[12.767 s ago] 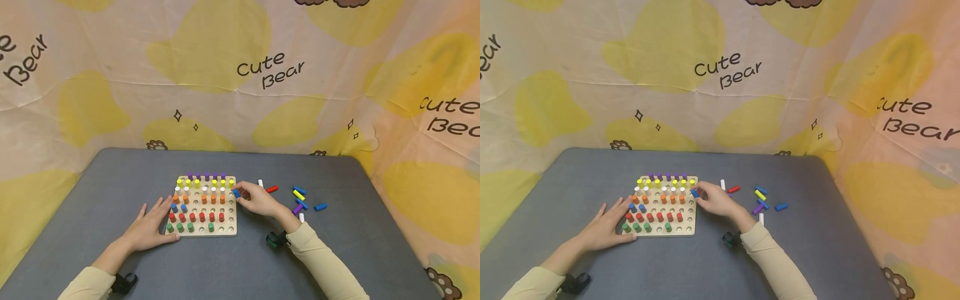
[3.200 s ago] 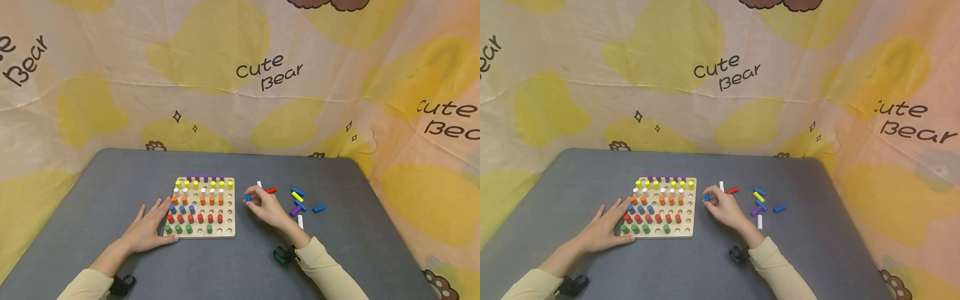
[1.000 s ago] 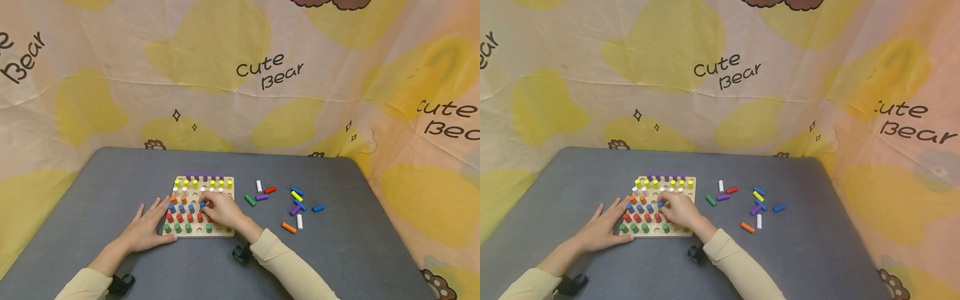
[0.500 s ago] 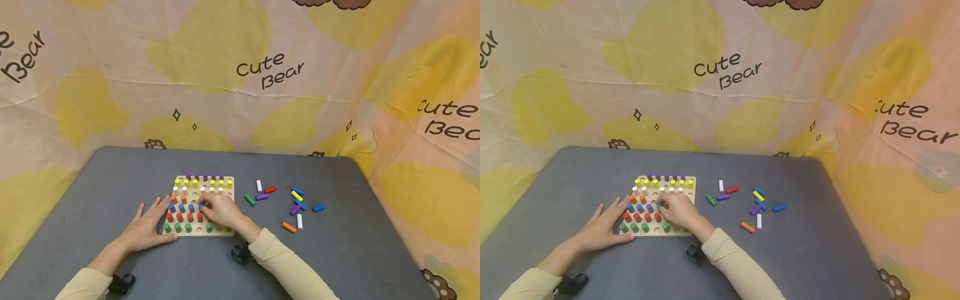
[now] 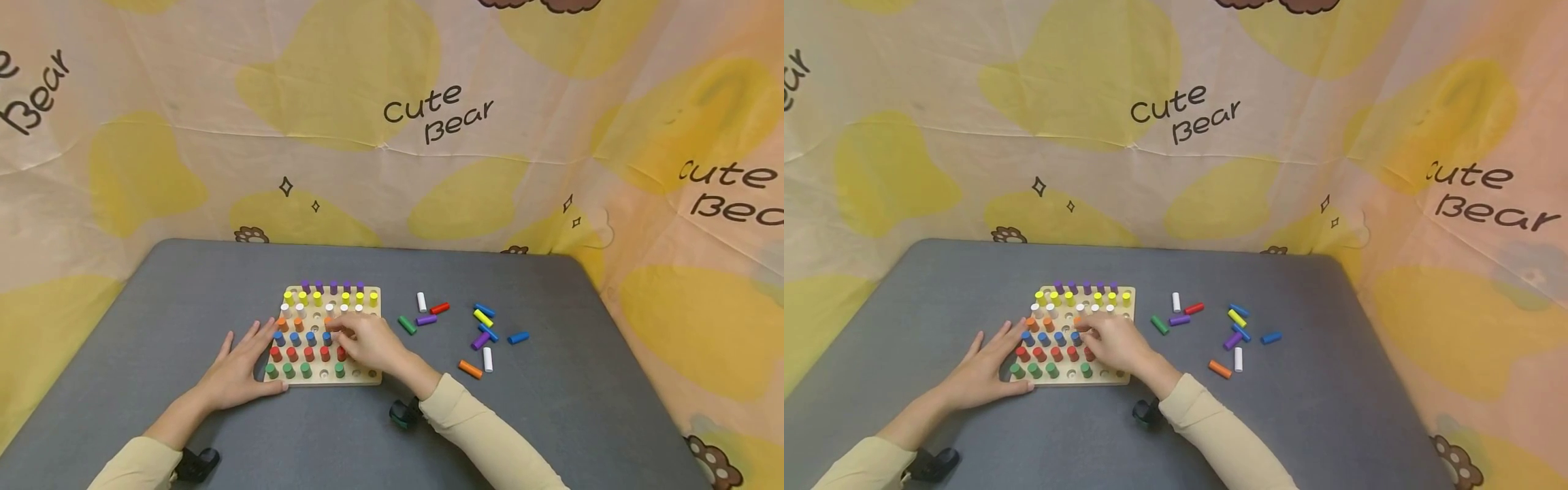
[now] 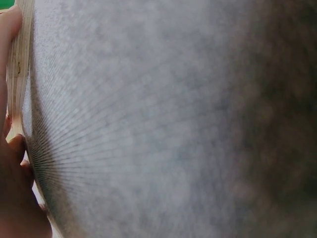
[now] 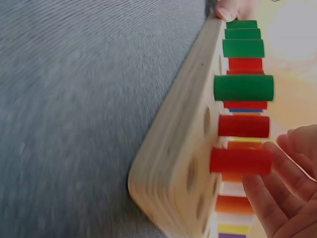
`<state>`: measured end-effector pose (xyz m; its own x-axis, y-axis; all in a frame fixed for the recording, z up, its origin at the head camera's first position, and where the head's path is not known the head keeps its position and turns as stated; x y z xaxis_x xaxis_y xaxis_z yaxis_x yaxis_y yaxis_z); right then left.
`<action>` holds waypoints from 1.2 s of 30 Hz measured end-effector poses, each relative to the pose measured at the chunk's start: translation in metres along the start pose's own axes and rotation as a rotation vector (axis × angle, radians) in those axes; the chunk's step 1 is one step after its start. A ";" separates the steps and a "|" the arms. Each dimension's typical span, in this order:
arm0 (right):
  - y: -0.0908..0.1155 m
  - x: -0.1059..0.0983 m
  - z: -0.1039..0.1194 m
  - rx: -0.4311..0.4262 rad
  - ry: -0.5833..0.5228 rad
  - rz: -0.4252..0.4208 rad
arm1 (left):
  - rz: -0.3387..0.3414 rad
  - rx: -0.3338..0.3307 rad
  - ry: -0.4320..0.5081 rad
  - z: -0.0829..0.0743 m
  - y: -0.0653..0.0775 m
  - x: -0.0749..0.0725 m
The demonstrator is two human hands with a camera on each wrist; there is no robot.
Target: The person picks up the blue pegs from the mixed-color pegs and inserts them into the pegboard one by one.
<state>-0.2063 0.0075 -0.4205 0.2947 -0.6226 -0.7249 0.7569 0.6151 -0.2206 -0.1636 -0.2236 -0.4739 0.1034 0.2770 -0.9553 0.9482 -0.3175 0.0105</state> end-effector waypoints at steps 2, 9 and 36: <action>0.003 -0.006 -0.001 -0.010 -0.021 -0.017 | -0.002 0.002 -0.001 0.000 0.000 0.000; 0.014 -0.030 -0.012 -0.053 -0.138 -0.057 | -0.003 0.004 0.009 -0.001 0.000 -0.001; 0.080 -0.122 -0.092 0.059 -0.154 -0.216 | 0.006 0.003 0.030 0.000 0.000 -0.001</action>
<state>-0.2359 0.1771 -0.4099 0.2045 -0.8052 -0.5566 0.8434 0.4335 -0.3173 -0.1640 -0.2238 -0.4726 0.1176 0.3023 -0.9459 0.9467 -0.3217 0.0149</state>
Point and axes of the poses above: each hand's wrist, its own y-axis away from the middle knuckle, its own x-axis out of the palm, z = x × y, the point moved 4 cm from there along -y, towards the middle knuckle, and after that the axes turned 10 degrees about -y, right-handed, at the moved point
